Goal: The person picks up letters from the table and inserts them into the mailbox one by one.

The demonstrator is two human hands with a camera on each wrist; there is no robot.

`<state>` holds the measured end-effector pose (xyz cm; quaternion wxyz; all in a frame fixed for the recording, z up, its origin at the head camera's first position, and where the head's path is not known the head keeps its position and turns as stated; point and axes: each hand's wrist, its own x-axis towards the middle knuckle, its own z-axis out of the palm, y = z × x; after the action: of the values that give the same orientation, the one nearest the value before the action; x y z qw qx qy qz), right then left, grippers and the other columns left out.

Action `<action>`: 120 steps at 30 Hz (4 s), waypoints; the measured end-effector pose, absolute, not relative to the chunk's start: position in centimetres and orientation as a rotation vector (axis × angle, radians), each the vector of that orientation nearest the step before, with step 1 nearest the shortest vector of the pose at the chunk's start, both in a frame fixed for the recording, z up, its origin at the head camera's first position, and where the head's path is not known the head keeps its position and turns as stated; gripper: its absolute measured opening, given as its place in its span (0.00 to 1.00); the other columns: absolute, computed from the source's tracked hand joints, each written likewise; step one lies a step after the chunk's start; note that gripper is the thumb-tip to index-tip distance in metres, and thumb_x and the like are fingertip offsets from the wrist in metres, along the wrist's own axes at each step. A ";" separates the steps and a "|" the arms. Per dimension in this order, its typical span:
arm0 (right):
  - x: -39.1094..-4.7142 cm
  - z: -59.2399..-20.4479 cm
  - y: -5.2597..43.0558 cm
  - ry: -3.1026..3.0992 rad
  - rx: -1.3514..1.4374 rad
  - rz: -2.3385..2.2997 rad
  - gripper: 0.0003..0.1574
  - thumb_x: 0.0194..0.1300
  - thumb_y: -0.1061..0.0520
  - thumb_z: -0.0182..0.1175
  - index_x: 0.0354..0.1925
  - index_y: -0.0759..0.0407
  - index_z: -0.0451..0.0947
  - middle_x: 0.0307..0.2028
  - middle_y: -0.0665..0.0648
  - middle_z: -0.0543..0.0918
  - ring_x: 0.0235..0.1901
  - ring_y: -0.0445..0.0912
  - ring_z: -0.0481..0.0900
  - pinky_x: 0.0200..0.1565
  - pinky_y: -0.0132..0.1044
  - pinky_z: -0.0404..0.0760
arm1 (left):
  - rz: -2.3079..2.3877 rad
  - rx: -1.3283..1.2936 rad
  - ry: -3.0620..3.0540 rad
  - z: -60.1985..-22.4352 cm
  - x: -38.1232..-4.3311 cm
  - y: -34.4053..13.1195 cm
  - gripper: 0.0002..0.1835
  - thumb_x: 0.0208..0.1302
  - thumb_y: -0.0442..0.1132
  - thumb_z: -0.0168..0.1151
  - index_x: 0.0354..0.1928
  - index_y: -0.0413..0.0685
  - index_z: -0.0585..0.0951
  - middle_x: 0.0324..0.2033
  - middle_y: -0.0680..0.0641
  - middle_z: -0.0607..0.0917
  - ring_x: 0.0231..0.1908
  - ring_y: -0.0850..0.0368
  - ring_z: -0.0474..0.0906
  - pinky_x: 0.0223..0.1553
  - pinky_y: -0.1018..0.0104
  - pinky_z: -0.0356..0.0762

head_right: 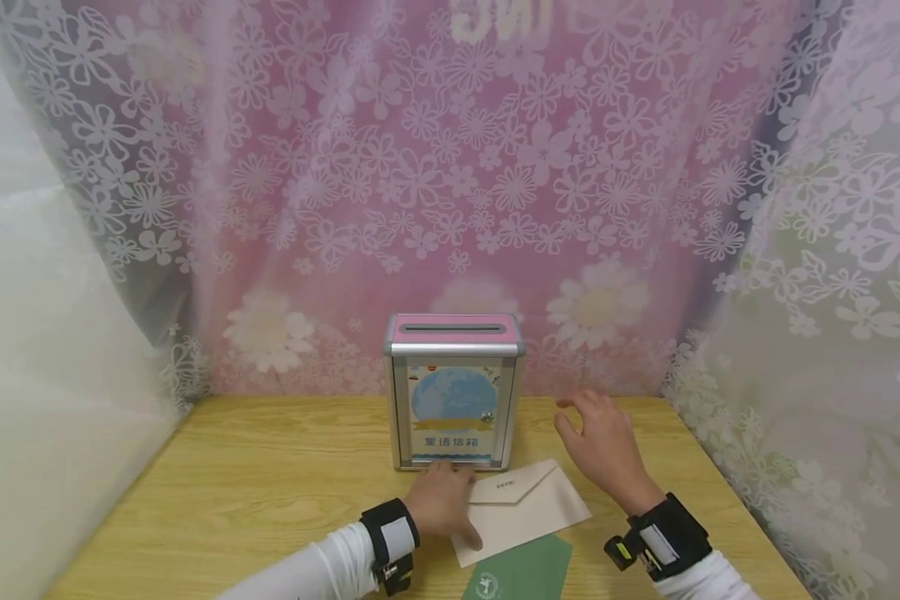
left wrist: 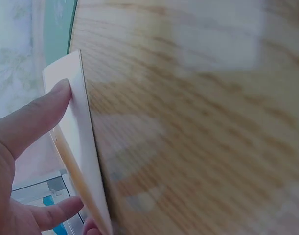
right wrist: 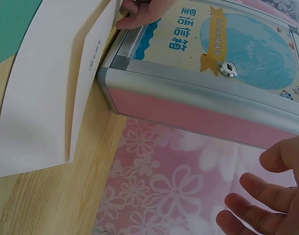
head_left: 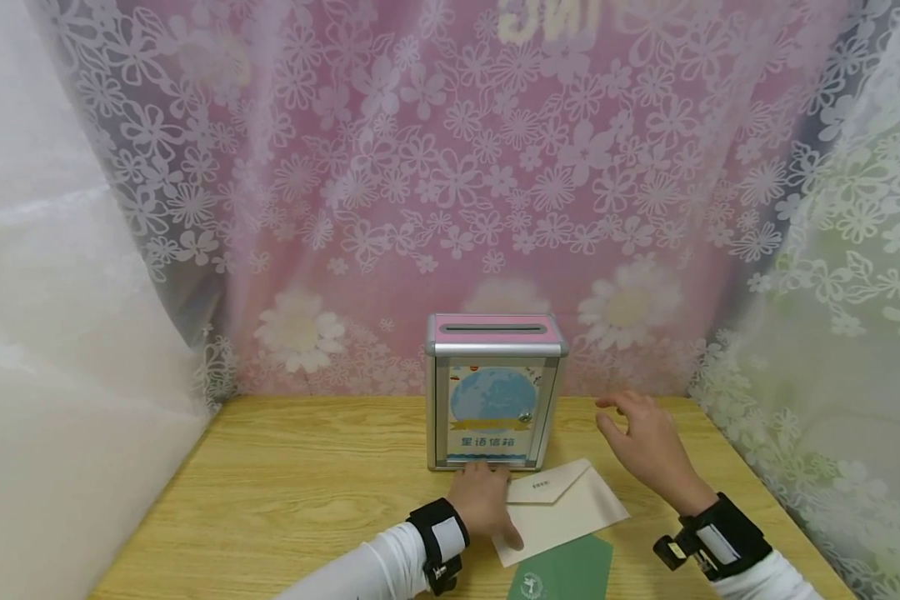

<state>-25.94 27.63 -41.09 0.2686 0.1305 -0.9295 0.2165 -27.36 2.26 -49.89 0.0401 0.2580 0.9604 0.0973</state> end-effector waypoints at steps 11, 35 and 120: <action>-25.6 -41.3 27.7 -2.491 0.347 0.571 0.12 0.64 0.58 0.59 0.44 0.61 0.81 0.43 0.64 0.81 0.39 0.56 0.74 0.39 0.62 0.70 | 0.453 0.800 2.923 -49.5 -27.2 1.8 0.55 0.22 0.67 0.78 0.59 0.49 0.73 0.58 0.34 0.68 0.46 0.43 0.73 0.39 0.51 0.78; -25.4 -41.3 27.6 -2.494 0.352 0.600 0.12 0.65 0.58 0.58 0.46 0.60 0.80 0.44 0.64 0.81 0.41 0.56 0.74 0.36 0.60 0.71 | 0.652 1.075 3.004 -48.7 -26.5 -0.2 0.47 0.38 0.49 0.78 0.65 0.63 0.68 0.38 0.50 0.66 0.35 0.57 0.61 0.29 0.68 0.67; -25.2 -32.2 19.8 -2.169 0.633 1.032 0.08 0.70 0.59 0.54 0.48 0.57 0.71 0.28 0.55 0.78 0.24 0.43 0.71 0.21 0.33 0.69 | 1.711 1.289 3.019 -33.1 -26.7 -3.6 0.06 0.66 0.34 0.58 0.43 0.49 0.81 0.24 0.55 0.81 0.20 0.66 0.70 0.19 0.69 0.70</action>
<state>-25.20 19.76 -32.20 0.3228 0.2411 -0.8265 0.3932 -26.67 -3.56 -33.07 -0.2766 0.3347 0.7837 0.4442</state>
